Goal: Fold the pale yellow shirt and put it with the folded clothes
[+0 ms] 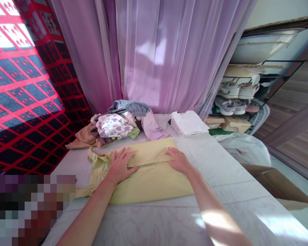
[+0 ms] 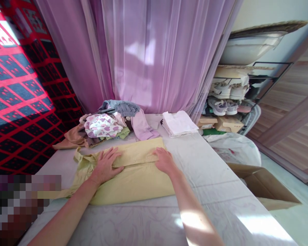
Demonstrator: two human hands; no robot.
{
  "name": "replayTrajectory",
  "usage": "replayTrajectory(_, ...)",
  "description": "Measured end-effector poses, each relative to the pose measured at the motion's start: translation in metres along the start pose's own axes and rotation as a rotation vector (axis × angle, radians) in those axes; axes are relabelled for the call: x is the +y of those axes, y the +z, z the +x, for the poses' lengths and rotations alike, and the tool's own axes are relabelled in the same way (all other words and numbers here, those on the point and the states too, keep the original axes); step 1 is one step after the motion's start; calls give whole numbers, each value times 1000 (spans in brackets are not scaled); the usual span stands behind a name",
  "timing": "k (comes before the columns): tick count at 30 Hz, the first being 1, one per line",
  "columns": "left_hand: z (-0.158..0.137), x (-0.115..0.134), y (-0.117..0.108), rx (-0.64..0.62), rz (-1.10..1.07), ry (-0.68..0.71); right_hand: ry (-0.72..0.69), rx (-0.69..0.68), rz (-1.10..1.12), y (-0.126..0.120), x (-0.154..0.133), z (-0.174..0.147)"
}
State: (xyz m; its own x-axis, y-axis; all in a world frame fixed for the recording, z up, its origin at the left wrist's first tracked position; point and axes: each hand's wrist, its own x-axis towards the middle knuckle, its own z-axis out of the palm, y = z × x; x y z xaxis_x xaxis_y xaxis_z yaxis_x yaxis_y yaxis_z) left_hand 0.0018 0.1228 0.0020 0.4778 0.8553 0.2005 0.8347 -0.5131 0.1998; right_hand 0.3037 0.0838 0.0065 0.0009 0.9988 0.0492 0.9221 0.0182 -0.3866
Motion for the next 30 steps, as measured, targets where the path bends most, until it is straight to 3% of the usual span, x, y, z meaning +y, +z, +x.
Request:
replayTrajectory(3, -1, 6, -7, -28, 6, 15, 14, 16, -21, -2, 19, -13)
replayTrajectory(7, -1, 2, -20, -53, 57, 24, -44, 70, -83, -2, 21, -14)
replayTrajectory(13, 3, -41, -47, -93, 87, -42, -64, 205, -107, -5, 19, -10)
replayTrajectory(16, 8, -63, -63, -116, 122, -139, -91, 242, -76, -7, 21, -12)
replayTrajectory(21, 23, -77, -77, -79, 204, -294, -170, 293, -70, -9, 23, -18)
replayTrajectory(30, 37, -101, -78, -85, 31, -342, -17, 327, -55, -13, 7, -6)
